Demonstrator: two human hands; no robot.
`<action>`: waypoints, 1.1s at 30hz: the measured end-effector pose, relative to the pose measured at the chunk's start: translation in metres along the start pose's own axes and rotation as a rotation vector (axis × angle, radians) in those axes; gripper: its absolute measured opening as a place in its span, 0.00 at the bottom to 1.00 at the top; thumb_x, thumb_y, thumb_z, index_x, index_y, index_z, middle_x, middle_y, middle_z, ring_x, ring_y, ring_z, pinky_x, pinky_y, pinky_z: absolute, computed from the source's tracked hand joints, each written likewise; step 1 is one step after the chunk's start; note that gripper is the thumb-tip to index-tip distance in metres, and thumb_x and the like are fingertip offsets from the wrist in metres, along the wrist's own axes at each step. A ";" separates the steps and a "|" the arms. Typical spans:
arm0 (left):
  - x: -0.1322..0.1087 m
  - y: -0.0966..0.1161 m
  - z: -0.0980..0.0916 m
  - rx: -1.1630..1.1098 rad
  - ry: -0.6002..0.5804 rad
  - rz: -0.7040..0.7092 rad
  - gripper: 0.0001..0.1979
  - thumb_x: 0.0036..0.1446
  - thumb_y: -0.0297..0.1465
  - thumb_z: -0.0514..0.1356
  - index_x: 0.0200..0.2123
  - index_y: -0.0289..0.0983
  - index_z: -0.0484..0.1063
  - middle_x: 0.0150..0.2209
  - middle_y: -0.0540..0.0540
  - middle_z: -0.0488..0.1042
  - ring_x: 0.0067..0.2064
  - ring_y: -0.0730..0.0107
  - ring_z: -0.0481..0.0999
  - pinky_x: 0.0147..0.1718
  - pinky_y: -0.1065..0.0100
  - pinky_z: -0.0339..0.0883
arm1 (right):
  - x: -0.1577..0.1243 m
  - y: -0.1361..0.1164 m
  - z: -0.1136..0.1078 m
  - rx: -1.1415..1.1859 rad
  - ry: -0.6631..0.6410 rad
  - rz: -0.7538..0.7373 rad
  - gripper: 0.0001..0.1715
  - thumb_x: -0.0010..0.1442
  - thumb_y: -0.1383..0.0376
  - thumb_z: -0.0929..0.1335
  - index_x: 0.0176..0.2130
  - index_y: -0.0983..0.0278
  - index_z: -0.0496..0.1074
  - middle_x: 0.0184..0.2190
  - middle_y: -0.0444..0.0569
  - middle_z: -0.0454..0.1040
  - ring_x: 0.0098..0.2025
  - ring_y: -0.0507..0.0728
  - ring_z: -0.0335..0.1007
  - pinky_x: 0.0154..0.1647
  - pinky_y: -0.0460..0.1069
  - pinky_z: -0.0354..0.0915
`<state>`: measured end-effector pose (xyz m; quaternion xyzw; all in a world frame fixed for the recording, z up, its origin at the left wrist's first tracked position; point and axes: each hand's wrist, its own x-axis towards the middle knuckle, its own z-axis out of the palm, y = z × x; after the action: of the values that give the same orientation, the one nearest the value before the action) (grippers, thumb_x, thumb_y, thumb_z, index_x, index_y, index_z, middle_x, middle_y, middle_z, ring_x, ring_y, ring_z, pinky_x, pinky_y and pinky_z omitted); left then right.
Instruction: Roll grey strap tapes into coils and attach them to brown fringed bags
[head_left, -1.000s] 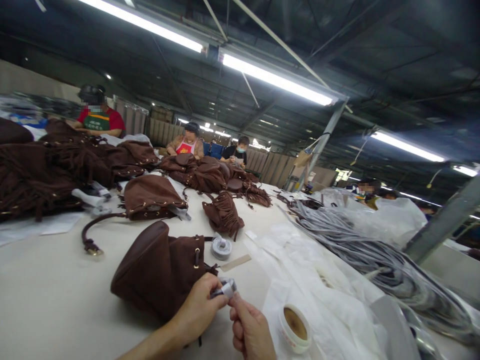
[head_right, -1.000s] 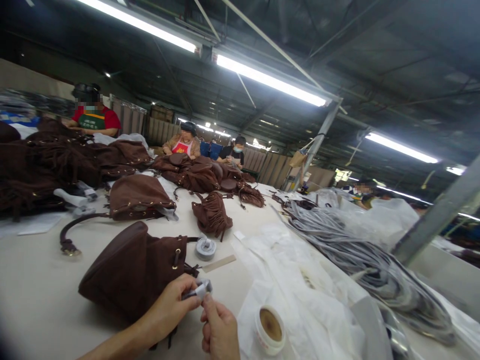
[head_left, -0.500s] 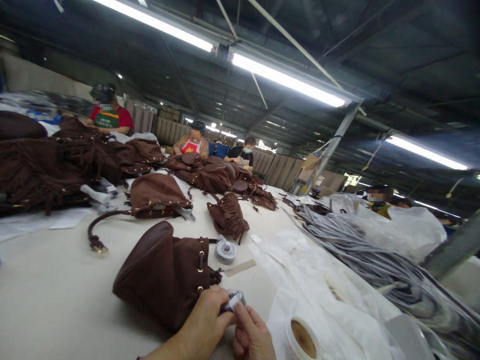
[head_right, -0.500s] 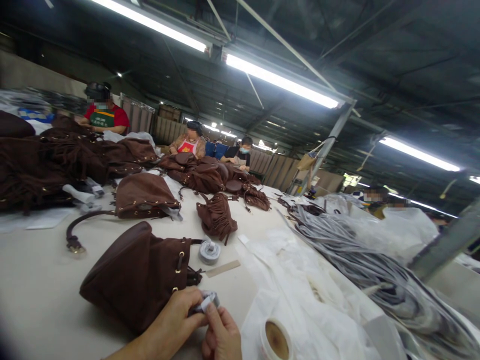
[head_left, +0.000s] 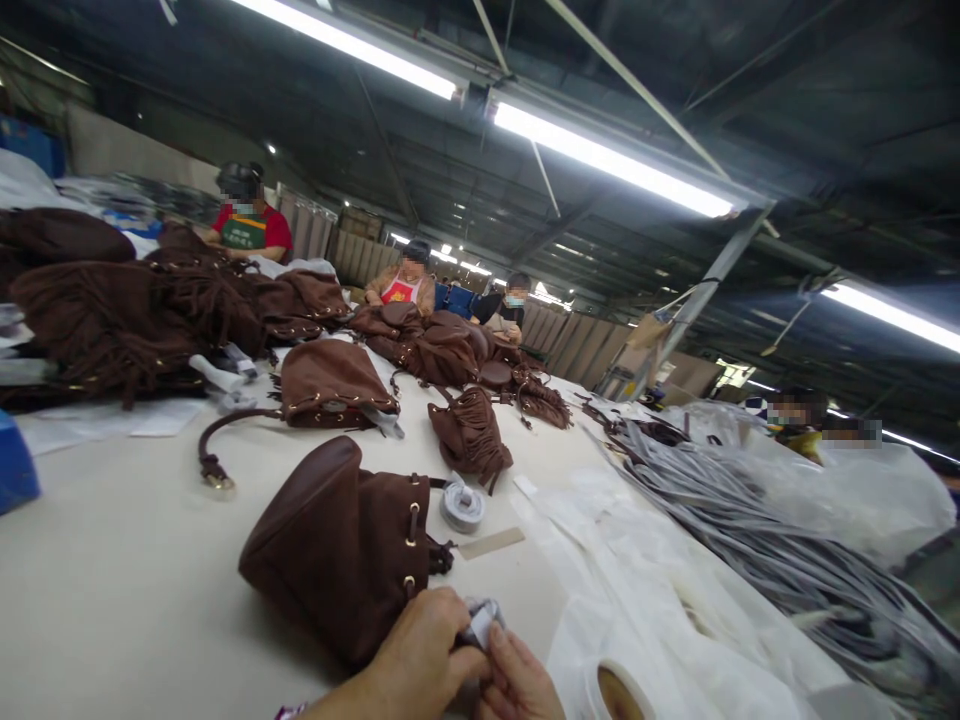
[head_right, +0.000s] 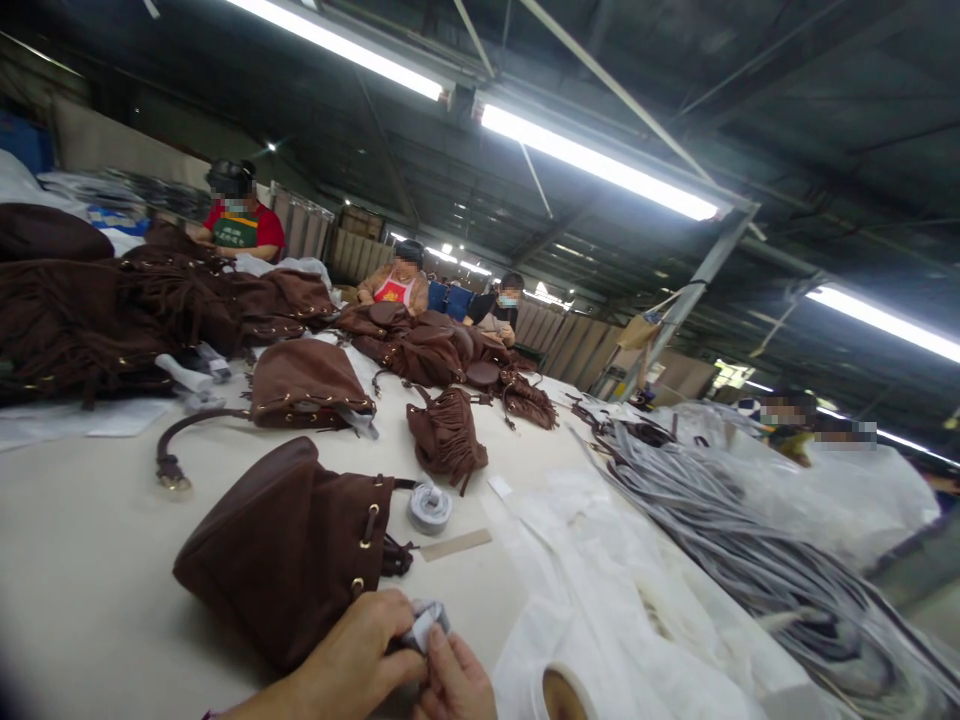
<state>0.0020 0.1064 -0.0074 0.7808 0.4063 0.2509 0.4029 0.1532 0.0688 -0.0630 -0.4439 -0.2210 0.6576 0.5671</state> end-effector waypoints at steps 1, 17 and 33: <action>0.000 0.001 -0.004 -0.010 -0.050 0.014 0.05 0.47 0.31 0.59 0.24 0.36 0.71 0.35 0.46 0.75 0.41 0.61 0.72 0.41 0.67 0.62 | -0.001 0.000 -0.003 0.005 0.005 -0.008 0.33 0.32 0.45 0.80 0.25 0.65 0.68 0.09 0.29 0.53 0.09 0.40 0.44 0.10 0.38 0.43; 0.001 0.005 -0.021 -0.055 -0.194 0.091 0.14 0.49 0.27 0.55 0.39 0.39 0.75 0.52 0.43 0.69 0.54 0.53 0.68 0.53 0.60 0.60 | -0.006 -0.002 0.003 0.053 -0.097 -0.014 0.35 0.34 0.46 0.80 0.21 0.62 0.58 0.10 0.28 0.53 0.10 0.40 0.38 0.10 0.39 0.42; 0.007 -0.004 -0.004 -0.407 0.083 -0.088 0.16 0.37 0.24 0.63 0.35 0.36 0.77 0.49 0.44 0.71 0.44 0.60 0.71 0.45 0.65 0.64 | -0.003 -0.001 0.010 0.022 -0.189 0.084 0.32 0.38 0.42 0.77 0.24 0.61 0.64 0.08 0.29 0.51 0.09 0.43 0.42 0.11 0.39 0.38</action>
<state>0.0011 0.1156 -0.0085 0.6537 0.3973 0.3418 0.5458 0.1450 0.0680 -0.0560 -0.3827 -0.2475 0.7222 0.5203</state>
